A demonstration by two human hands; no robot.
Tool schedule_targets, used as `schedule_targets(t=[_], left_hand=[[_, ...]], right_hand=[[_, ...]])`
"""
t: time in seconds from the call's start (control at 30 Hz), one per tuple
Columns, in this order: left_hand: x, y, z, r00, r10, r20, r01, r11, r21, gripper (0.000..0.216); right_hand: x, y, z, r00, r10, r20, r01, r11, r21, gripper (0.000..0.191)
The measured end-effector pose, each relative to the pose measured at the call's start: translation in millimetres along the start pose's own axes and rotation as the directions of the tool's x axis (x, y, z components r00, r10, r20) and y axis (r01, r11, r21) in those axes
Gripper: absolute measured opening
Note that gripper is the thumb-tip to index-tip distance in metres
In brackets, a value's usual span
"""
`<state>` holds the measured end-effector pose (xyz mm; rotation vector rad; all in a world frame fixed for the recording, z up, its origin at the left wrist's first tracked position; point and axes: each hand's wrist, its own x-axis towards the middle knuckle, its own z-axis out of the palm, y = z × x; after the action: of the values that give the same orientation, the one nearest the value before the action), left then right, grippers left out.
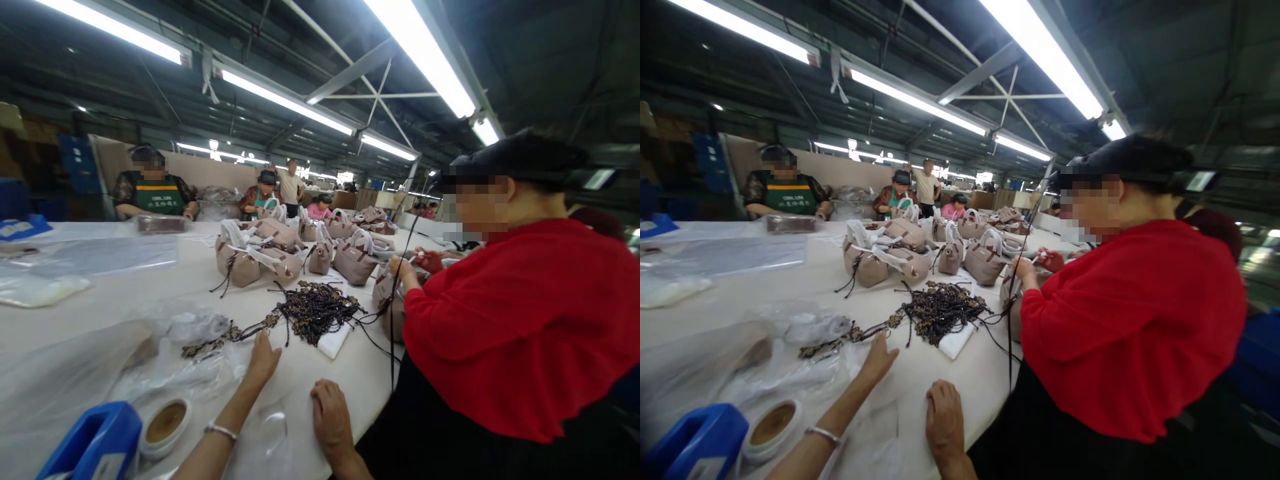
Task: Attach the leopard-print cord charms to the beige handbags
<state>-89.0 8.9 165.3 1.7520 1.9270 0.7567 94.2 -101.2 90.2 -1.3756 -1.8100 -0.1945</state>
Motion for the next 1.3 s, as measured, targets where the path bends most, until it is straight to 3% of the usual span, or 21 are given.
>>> schedule_targets(t=[0.17, 0.37, 0.57, 0.77, 0.9, 1.0, 1.1, 1.3], left_hand=[[-16.7, -4.3, 36.4, 0.992, 0.075, 0.100, -0.090, 0.984, 0.156, 0.066], [1.3, -15.1, 43.4, 0.970, 0.158, 0.187, -0.225, 0.879, 0.421, 0.062], [13.5, -25.9, 55.7, 0.969, 0.239, 0.054, -0.234, 0.839, 0.491, 0.061], [7.8, -25.6, 60.1, 0.957, 0.288, -0.027, -0.235, 0.829, 0.508, 0.057], [8.6, -26.8, 62.2, 0.953, 0.300, -0.036, -0.242, 0.828, 0.506, 0.059], [9.4, -29.0, 64.2, 0.951, 0.307, -0.038, -0.252, 0.839, 0.482, 0.059], [10.2, -29.3, 64.1, 0.951, 0.307, -0.025, -0.265, 0.858, 0.440, 0.059], [4.4, -21.1, 54.6, 0.963, 0.271, 0.007, -0.255, 0.896, 0.362, 0.059]], right_hand=[[17.5, 5.2, -8.4, 0.993, 0.056, 0.107, -0.052, 0.998, -0.038, 0.020], [78.0, 42.5, 1.5, 0.986, 0.160, 0.050, -0.146, 0.967, -0.210, 0.023], [106.2, 63.0, 36.7, 0.972, 0.199, 0.128, -0.162, 0.954, -0.254, 0.027], [96.4, 65.7, 28.3, 0.962, 0.199, 0.187, -0.149, 0.957, -0.250, 0.005], [73.2, 79.1, 0.7, 0.978, 0.097, 0.184, -0.055, 0.974, -0.219, 0.014], [53.8, 91.3, -19.9, 0.990, 0.065, 0.122, -0.033, 0.969, -0.247, 0.039], [41.5, 100.1, -34.2, 0.988, 0.129, 0.082, -0.095, 0.938, -0.332, 0.055], [47.8, 113.1, -44.1, 0.946, 0.297, 0.131, -0.205, 0.858, -0.471, 0.048]])
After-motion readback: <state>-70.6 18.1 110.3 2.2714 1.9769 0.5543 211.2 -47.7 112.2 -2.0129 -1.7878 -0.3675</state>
